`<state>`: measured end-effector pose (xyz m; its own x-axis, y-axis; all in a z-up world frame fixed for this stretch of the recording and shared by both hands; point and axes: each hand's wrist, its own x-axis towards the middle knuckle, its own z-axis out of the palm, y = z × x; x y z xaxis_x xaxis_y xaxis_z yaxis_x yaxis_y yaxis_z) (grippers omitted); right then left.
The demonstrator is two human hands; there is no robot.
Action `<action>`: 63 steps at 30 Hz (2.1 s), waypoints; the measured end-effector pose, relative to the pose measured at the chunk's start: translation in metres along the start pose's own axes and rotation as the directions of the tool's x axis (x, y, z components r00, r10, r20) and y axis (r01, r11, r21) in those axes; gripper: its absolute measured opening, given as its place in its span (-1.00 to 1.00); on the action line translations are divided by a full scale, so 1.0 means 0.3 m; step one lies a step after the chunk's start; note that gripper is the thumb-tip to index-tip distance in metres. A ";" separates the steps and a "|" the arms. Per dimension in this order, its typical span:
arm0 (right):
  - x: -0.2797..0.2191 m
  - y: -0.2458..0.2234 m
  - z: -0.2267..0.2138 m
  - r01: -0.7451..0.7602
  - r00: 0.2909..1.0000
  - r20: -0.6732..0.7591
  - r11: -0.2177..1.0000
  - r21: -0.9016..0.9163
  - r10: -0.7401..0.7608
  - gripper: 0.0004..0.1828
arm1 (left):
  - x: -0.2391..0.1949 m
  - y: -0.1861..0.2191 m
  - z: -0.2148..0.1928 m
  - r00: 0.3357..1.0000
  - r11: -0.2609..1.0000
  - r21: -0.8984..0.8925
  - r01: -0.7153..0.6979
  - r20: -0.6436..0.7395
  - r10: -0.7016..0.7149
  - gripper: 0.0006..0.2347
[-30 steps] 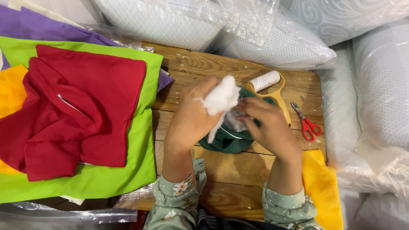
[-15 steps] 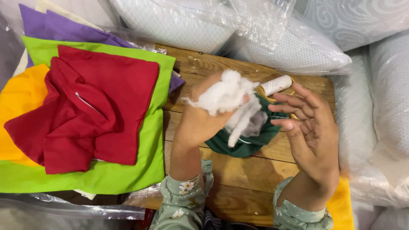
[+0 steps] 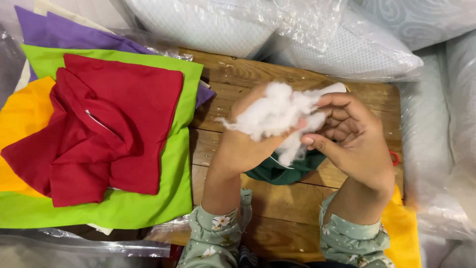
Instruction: The person repeatedly takes handfuls of white cotton-like filling from a large plastic bag and stuffs it into a green fabric pouch. They use both hands to push the material inside and adjust the pouch opening. The workspace includes a wooden table with other colorful fabrics and tools nearby.
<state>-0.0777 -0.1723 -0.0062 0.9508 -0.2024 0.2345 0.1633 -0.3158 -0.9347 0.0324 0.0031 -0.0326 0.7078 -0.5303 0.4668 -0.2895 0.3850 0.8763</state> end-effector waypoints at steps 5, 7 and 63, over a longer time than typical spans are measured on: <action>0.000 0.012 -0.007 0.011 0.998 -0.054 0.999 -0.043 -0.013 -0.54 | 0.022 0.016 0.005 0.987 0.984 0.162 0.077 0.127 -0.098 -0.55; -0.001 0.012 -0.007 0.016 0.999 -0.030 0.999 -0.029 -0.017 -0.59 | 0.012 -0.001 0.006 0.976 0.985 0.126 0.121 0.163 -0.141 -0.59; -0.084 0.079 -0.059 0.041 0.952 -0.302 0.997 -0.058 -0.057 -0.59 | 0.032 0.015 -0.116 0.976 0.999 0.016 -0.040 0.214 0.036 -0.70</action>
<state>-0.1024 -0.1912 -0.0295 0.8162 -0.4542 0.3570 0.1867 -0.3774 -0.9070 0.0601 0.0261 -0.0283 0.5428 -0.6652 0.5128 -0.3282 0.3940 0.8585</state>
